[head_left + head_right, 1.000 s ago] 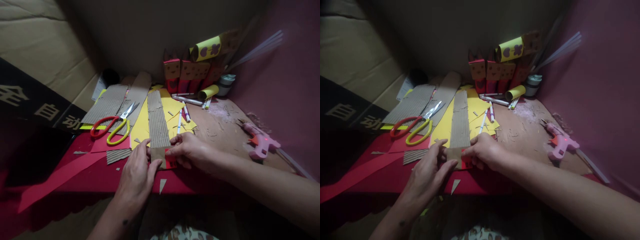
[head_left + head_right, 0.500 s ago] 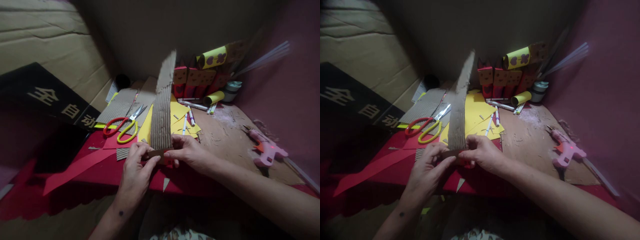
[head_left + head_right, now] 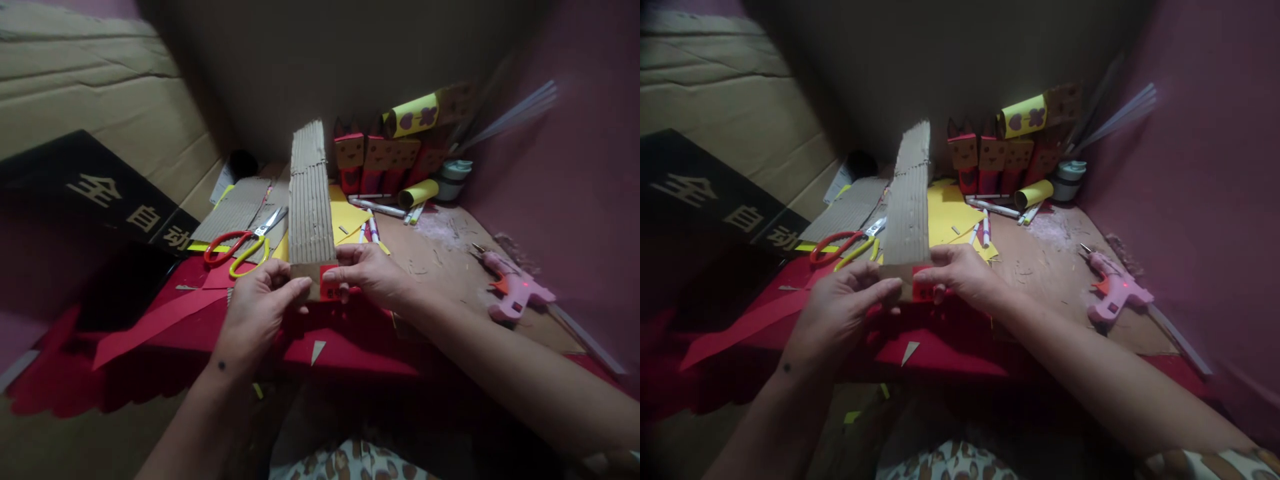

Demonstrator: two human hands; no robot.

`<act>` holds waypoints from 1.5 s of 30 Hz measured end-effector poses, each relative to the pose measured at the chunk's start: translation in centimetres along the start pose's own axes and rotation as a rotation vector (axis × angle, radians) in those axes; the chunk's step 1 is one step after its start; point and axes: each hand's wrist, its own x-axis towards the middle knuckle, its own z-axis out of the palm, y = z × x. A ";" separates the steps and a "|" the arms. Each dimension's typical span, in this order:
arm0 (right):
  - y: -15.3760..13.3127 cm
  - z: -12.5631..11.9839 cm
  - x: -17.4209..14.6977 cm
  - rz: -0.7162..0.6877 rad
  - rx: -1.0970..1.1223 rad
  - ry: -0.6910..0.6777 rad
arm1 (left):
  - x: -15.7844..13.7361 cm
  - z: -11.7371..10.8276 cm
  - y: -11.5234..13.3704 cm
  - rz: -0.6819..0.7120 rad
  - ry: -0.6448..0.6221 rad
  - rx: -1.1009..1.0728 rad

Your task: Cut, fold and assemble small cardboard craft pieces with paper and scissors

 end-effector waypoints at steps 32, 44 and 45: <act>-0.1 0.4 0.0 -0.067 0.032 0.160 | 1.1 0.8 -0.4 0.173 -0.006 -0.046; -0.2 -0.5 0.6 -0.099 0.003 0.107 | 1.5 0.4 0.1 0.087 -0.152 -0.145; -0.1 -0.5 0.6 -0.097 -0.003 0.118 | 1.5 0.3 -0.2 0.020 -0.192 -0.124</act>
